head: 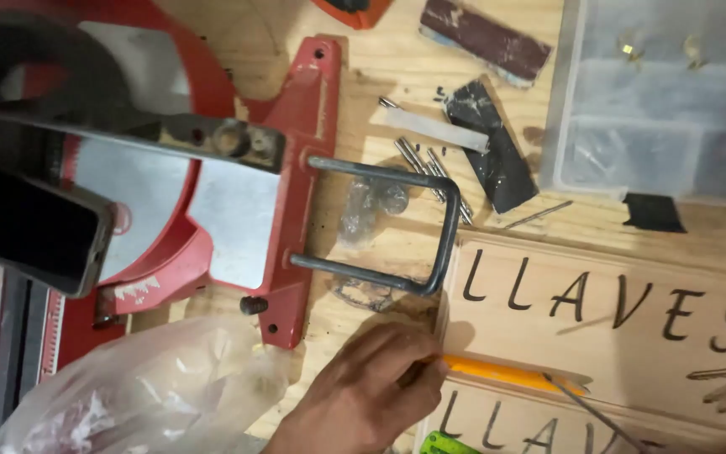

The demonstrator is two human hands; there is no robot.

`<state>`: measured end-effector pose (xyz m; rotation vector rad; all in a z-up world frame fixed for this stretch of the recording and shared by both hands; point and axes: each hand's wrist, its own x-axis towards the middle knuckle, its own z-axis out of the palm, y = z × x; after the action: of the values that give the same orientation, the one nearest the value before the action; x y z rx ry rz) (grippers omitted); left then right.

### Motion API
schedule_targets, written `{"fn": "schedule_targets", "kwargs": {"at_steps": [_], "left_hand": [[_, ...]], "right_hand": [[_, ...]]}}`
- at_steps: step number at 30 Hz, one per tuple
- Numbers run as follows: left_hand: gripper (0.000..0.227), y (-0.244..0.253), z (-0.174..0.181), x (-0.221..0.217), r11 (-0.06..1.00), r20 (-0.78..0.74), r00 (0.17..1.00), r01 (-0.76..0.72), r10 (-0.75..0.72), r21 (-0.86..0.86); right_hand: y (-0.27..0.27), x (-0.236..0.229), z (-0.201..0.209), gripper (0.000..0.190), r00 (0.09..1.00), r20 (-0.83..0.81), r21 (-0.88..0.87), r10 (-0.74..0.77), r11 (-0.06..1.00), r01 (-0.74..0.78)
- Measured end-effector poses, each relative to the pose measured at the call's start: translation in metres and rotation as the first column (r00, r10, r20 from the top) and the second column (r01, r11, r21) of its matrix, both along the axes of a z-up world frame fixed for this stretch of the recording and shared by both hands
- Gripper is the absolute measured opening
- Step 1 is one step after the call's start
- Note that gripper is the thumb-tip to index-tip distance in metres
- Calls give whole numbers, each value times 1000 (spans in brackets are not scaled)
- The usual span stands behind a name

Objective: Measuring and marking positions for hooks on wooden signs using a ruler, tape measure, and pencil.

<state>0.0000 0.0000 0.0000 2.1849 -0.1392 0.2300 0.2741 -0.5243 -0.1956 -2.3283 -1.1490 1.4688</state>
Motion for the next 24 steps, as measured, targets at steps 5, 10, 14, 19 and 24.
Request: {"fn": "schedule_targets", "kwargs": {"at_steps": [5, 10, 14, 19, 24], "left_hand": [[2, 3, 0, 2, 1000, 54, 998, 14, -14, -2], [4, 5, -5, 4, 999, 98, 995, 26, -23, -22], [31, 4, -12, 0, 996, 55, 998, -4, 8, -90], [9, 7, -6, -1, 998, 38, 998, 43, -41, -37], [3, 3, -15, 2, 1000, 107, 994, -7, 7, -10]], "right_hand": [[208, -76, 140, 63, 976, -102, 64, 194, 980, -188], [265, -99, 210, 63, 977, -102, 282, -187, 936, 209], [303, -117, 236, 46, 977, -54, 457, -206, 865, 207], [325, -128, 249, 36, 979, 58, 691, -195, 716, 102], [321, -123, 242, 39, 989, 129, 709, -65, 703, -47]]}}
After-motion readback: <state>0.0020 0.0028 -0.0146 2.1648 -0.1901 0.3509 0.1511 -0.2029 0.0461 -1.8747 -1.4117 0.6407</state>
